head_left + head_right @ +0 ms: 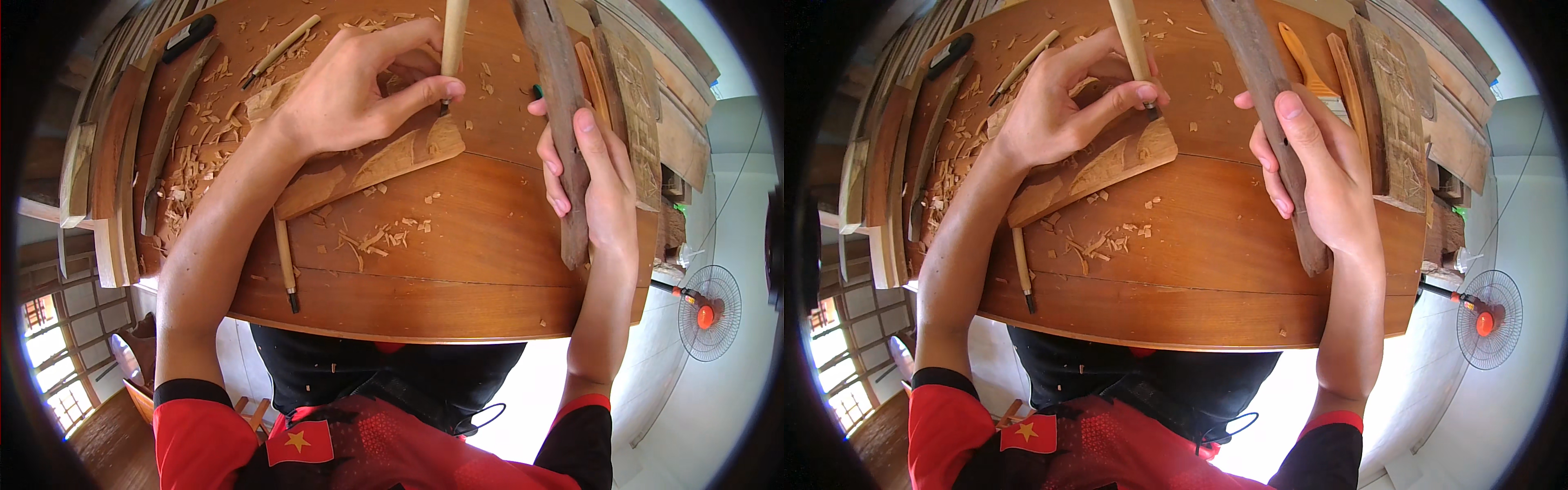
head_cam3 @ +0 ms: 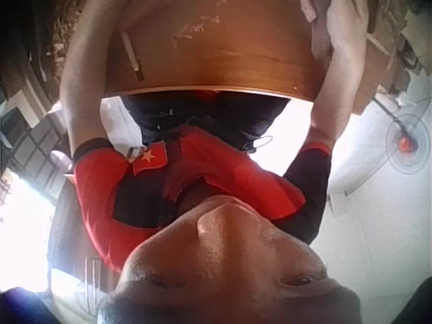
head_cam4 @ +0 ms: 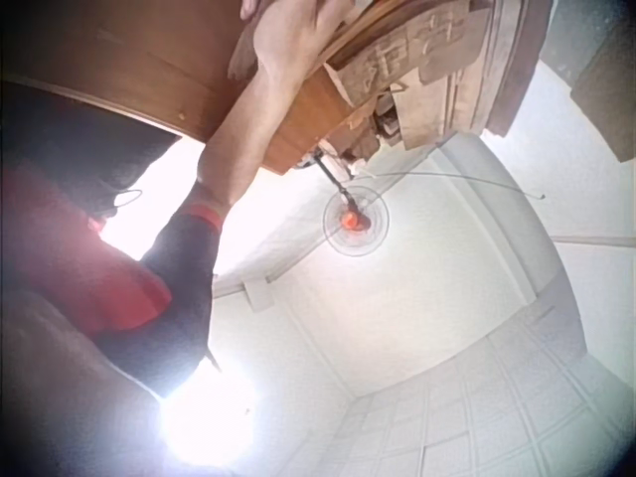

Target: The person carves a design into a piece of wood using a chisel and a wooden mallet.

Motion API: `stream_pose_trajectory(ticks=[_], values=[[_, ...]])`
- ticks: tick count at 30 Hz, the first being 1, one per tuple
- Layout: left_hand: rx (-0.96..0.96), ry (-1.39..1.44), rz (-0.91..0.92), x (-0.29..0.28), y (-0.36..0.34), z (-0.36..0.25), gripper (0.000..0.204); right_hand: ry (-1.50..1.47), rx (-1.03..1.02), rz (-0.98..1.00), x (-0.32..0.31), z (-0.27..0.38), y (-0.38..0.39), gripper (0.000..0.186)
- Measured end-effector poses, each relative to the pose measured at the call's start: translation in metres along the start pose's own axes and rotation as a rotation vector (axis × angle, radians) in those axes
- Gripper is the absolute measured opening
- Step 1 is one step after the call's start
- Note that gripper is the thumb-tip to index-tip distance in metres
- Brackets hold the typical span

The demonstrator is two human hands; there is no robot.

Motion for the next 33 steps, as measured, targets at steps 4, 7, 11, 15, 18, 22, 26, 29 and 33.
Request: stream_pose_trajectory(ticks=[4, 7, 11, 15, 18, 22, 26, 29, 33], values=[[-0.005, 0.017, 0.003, -0.0001, 0.0005, 0.001, 0.016, -0.044, 0.021, 0.006, -0.0022, -0.0036, -0.0028, 0.056], [0.006, 0.007, 0.007, -0.0003, 0.0012, -0.0002, 0.015, -0.076, 0.018, 0.008, -0.0039, -0.0058, -0.0037, 0.056], [0.02, -0.024, 0.007, 0.0005, -0.0004, -0.0027, 0.015, -0.052, 0.01, -0.001, -0.0031, -0.0029, -0.0001, 0.056], [-0.031, -0.042, 0.028, 0.0013, 0.0011, 0.0002, 0.016, -0.057, 0.021, 0.001, -0.0027, -0.0034, -0.0006, 0.057], [-0.023, -0.049, 0.01, 0.0, 0.0028, 0.0017, 0.016, -0.072, 0.029, -0.004, -0.0037, -0.0065, -0.0031, 0.058], [0.003, -0.038, 0.002, 0.0016, 0.0012, -0.0017, 0.017, -0.07, 0.035, -0.006, -0.0035, -0.0063, -0.0022, 0.058], [0.011, -0.021, 0.006, 0.0008, 0.0007, -0.0024, 0.019, -0.061, 0.039, 0.009, -0.0014, -0.0068, -0.0033, 0.059], [0.018, 0.0, -0.002, 0.0023, 0.0001, -0.002, 0.018, -0.039, 0.038, 0.003, -0.0024, -0.0068, -0.0018, 0.06], [0.045, -0.005, 0.023, 0.0028, -0.0007, -0.0041, 0.017, -0.039, 0.043, 0.021, -0.0007, -0.0076, -0.0025, 0.059]])
Point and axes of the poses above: each hand's wrist, its own y-axis away from the middle knuckle, its own x-axis out of the palm, z = x × y, the point moved 7 cm from there along -y, towards the middle knuckle, and after that the axes turned 15 degrees about x, right-handed, at the moved point
